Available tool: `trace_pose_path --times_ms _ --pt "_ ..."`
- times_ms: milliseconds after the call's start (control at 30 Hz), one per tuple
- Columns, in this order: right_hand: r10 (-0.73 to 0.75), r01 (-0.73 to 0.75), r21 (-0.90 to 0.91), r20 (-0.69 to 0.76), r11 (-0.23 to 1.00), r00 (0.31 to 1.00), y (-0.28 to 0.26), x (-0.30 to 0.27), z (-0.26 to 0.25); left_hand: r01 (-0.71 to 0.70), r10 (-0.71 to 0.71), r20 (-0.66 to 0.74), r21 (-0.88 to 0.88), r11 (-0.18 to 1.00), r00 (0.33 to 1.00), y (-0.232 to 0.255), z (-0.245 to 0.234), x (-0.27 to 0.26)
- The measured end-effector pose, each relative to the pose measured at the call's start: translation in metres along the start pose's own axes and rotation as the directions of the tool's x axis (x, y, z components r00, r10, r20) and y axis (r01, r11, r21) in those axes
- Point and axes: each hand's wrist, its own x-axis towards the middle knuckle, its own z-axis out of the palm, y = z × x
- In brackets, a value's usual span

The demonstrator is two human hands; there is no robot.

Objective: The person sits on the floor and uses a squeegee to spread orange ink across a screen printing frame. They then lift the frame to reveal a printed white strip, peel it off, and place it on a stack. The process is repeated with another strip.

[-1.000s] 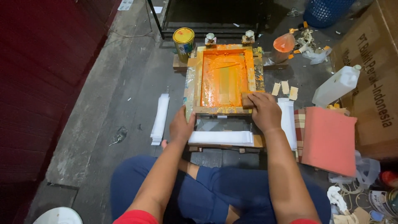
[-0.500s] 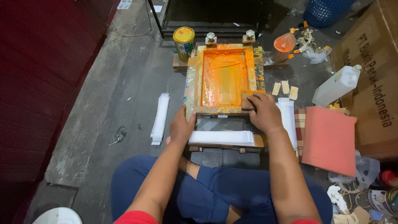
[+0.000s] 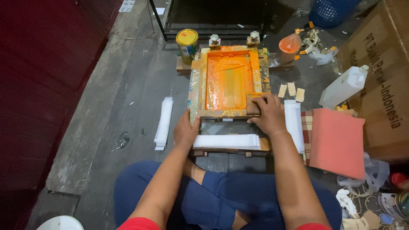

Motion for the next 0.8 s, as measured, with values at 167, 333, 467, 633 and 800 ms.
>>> trace_pose_path --times_ms 167,333,467,633,800 --pt "-0.021 0.023 0.023 -0.076 0.999 0.997 0.011 0.000 0.015 0.006 -0.006 -0.010 0.020 1.000 1.000 0.001 0.002 0.000" --pt "-0.068 0.070 0.006 -0.148 0.998 0.987 0.013 -0.004 0.021 -0.004 0.004 -0.018 0.014 1.000 1.000 -0.001 0.003 0.000" --pt "-0.107 0.098 -0.056 -0.199 0.994 0.974 0.013 -0.006 0.024 -0.005 0.006 -0.004 0.020 1.000 1.000 -0.003 0.004 0.002" --pt "-0.129 0.109 -0.090 -0.249 0.990 0.960 0.011 -0.007 0.022 -0.015 0.015 -0.012 0.018 1.000 1.000 -0.003 0.004 0.002" --pt "-0.169 0.131 -0.130 -0.351 0.983 0.921 0.009 -0.007 0.018 -0.028 0.028 -0.019 -0.005 1.000 0.999 -0.001 0.002 -0.002"
